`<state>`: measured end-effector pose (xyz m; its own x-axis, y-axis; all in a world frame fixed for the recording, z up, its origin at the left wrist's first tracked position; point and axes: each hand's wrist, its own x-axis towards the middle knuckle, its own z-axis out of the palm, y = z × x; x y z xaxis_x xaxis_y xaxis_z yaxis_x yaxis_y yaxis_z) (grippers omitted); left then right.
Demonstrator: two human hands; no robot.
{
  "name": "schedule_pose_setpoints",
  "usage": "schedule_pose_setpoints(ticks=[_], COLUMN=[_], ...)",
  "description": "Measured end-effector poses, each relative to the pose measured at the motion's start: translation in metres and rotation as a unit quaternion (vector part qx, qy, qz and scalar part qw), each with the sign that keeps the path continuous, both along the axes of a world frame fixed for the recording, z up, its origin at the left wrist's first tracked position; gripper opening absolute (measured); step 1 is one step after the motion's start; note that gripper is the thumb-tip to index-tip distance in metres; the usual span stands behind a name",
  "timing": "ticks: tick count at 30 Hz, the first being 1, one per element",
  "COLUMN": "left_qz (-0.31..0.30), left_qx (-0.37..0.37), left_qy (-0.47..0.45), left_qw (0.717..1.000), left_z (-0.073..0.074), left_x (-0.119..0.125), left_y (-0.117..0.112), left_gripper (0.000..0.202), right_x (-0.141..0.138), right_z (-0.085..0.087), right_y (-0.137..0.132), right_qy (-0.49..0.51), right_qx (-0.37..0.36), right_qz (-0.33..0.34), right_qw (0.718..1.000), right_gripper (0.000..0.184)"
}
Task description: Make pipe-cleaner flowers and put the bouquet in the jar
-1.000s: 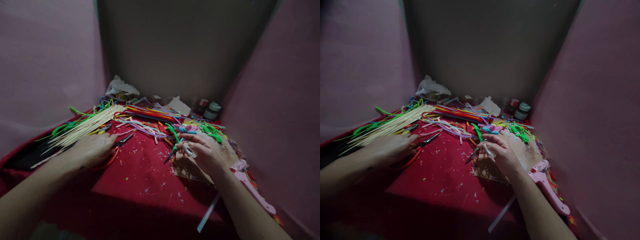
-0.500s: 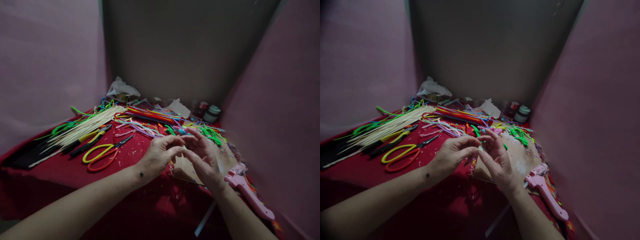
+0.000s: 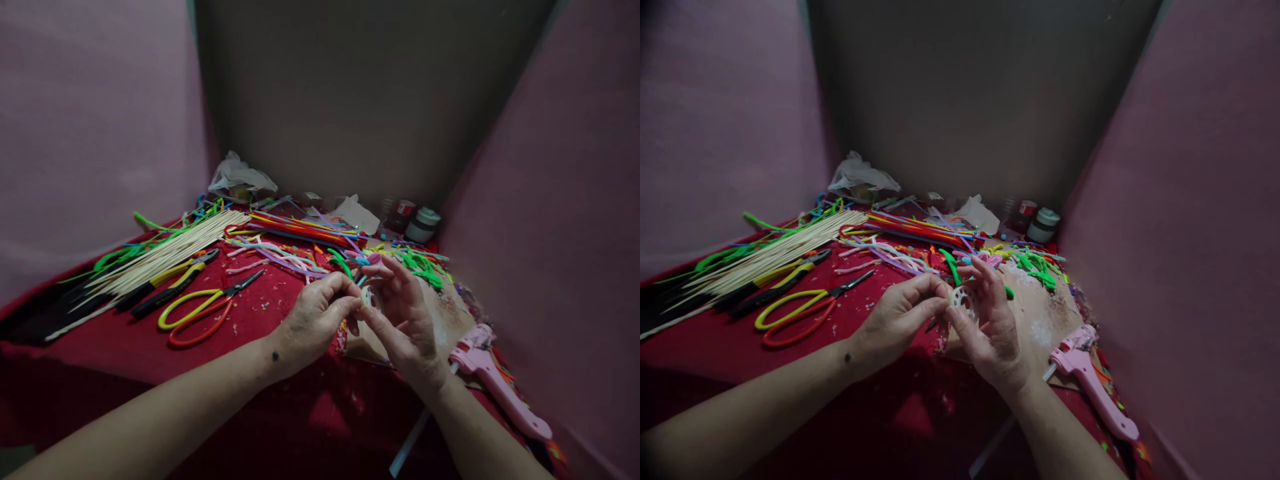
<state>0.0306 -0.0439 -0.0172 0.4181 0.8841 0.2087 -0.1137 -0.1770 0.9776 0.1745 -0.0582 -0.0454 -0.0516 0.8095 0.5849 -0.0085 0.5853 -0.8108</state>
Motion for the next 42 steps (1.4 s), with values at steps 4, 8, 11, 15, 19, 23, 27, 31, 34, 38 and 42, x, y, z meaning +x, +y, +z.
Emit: schedule_pose_setpoints(ticks=[4, 8, 11, 15, 19, 23, 27, 31, 34, 38, 42], left_qz=[-0.074, -0.208, -0.258, -0.193, -0.112, -0.089, -0.006, 0.048, 0.057, 0.054, 0.026], left_qx=[-0.126, -0.278, -0.310, -0.252, -0.164, -0.029, 0.154, 0.350, 0.414, 0.416, 0.264], left_qy=[-0.067, -0.094, -0.043, 0.030, -0.013, -0.024, 0.045, 0.140, 0.187, 0.209, 0.211], left_qw=[0.987, 0.933, 0.914, 0.948, 0.980, 0.995, 0.987, 0.925, 0.889, 0.883, 0.941], left_z=[-0.004, -0.009, -0.011, -0.009, 0.002, 0.011, 0.008, 0.002, 0.001, 0.004, 0.007], left_x=[-0.002, -0.004, -0.004, -0.008, -0.016, -0.014, -0.007, -0.005, -0.004, -0.002, -0.006], left_y=[0.006, 0.014, 0.018, 0.026, 0.027, 0.013, 0.001, 0.003, 0.004, 0.000, 0.006], left_gripper=[0.012, 0.011, 0.005, 0.007, 0.015, 0.018, 0.015, 0.012, 0.016, 0.018, 0.013], right_x=[0.001, 0.001, -0.001, 0.001, 0.001, -0.001, -0.002, 0.000, -0.001, -0.002, 0.002], right_z=[-0.002, -0.004, -0.006, -0.002, 0.005, 0.008, 0.006, 0.004, 0.004, 0.004, 0.005], right_y=[-0.001, -0.007, -0.010, -0.010, -0.007, -0.004, -0.002, 0.000, 0.000, -0.002, -0.002], right_qy=[-0.034, -0.101, -0.136, -0.109, 0.002, 0.063, 0.089, 0.081, 0.076, 0.068, 0.045], right_qx=[0.029, 0.086, 0.124, 0.126, 0.062, 0.018, 0.002, -0.005, -0.011, -0.011, -0.019], right_qz=[-0.029, -0.067, -0.080, -0.107, -0.093, -0.064, -0.049, -0.034, -0.026, -0.015, -0.034], right_qw=[0.999, 0.989, 0.980, 0.980, 0.994, 0.996, 0.995, 0.996, 0.997, 0.997, 0.998], right_gripper=[0.058, 0.061, 0.065, 0.062, 0.048, 0.041, 0.039, 0.039, 0.039, 0.039, 0.039])
